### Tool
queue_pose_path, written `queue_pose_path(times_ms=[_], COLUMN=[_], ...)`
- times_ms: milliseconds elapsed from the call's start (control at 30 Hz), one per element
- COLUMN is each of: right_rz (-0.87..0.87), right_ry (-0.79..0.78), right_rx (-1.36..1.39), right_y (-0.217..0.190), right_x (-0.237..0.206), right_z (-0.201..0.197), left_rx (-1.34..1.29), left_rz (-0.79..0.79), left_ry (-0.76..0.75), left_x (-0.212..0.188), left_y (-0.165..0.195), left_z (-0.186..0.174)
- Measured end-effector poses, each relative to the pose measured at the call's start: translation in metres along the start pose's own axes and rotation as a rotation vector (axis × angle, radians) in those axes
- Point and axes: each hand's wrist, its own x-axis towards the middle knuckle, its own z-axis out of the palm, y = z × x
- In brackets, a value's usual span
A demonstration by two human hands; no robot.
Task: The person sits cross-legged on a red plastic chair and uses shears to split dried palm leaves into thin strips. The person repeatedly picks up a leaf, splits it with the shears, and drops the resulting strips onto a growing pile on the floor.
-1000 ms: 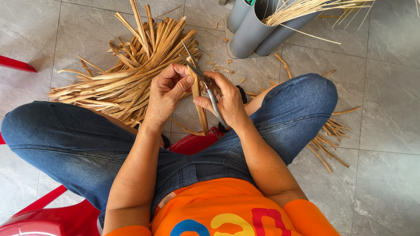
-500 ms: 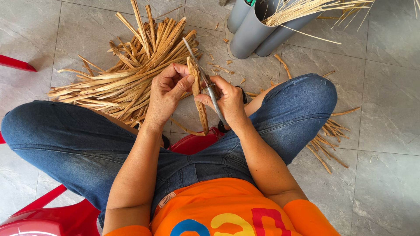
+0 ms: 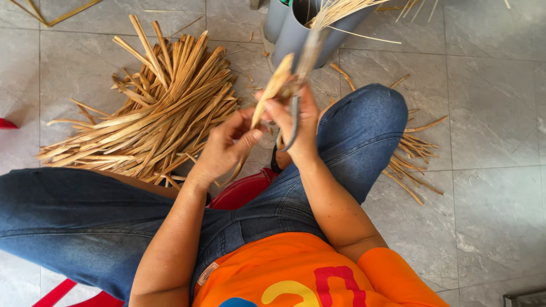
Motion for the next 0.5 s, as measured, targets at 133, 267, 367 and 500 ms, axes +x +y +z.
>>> queue_pose_path(times_ms=[133, 267, 367, 500], right_rz=[-0.122, -0.291, -0.453, -0.411], right_ry=[0.308, 0.592, 0.699, 0.945], right_rx=[0.051, -0.035, -0.158, -0.373], right_y=[-0.035, -0.075, -0.106, -0.150], right_x=[0.011, 0.016, 0.012, -0.015], right_z=[-0.039, -0.136, -0.247, -0.381], left_rx=[0.367, 0.475, 0.571, 0.703], left_rz=[-0.201, -0.027, -0.026, 0.025], left_ry=[-0.096, -0.023, 0.031, 0.118], left_x=[-0.004, -0.004, -0.003, -0.002], left_y=[-0.007, -0.018, -0.022, -0.027], left_z=[0.012, 0.004, -0.005, -0.016])
